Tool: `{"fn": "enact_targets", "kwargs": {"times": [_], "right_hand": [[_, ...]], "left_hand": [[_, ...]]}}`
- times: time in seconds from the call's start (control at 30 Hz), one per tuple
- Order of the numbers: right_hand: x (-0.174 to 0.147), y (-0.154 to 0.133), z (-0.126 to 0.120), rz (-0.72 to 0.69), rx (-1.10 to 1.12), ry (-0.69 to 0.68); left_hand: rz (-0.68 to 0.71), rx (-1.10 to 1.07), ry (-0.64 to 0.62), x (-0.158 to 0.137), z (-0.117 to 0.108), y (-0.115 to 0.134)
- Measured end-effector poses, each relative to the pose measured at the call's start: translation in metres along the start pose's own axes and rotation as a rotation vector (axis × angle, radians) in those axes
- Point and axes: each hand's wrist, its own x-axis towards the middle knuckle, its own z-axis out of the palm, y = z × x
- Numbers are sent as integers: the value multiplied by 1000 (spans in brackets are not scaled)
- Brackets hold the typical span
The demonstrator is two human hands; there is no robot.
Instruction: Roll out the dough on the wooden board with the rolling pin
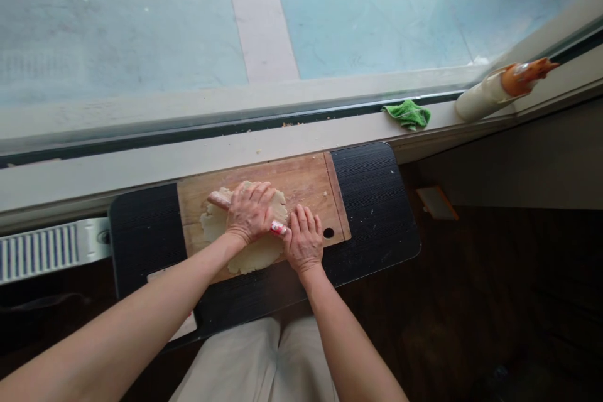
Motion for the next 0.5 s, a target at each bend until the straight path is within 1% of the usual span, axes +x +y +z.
{"fn": "enact_targets", "kwargs": {"times": [0.07, 0.23, 0.3, 0.37, 0.5], "right_hand": [[3, 2, 1, -9, 5, -2], [26, 15, -4, 38, -1, -16], [30, 17, -5, 48, -4, -25], [27, 14, -5, 64, -12, -28], [6, 2, -1, 48, -15, -34]], "left_hand": [[12, 22, -4, 2, 0, 0], [30, 65, -28, 34, 2, 2], [22, 57, -26, 41, 4, 3], [18, 39, -23, 38, 4, 2], [42, 40, -12, 13, 2, -2]]}}
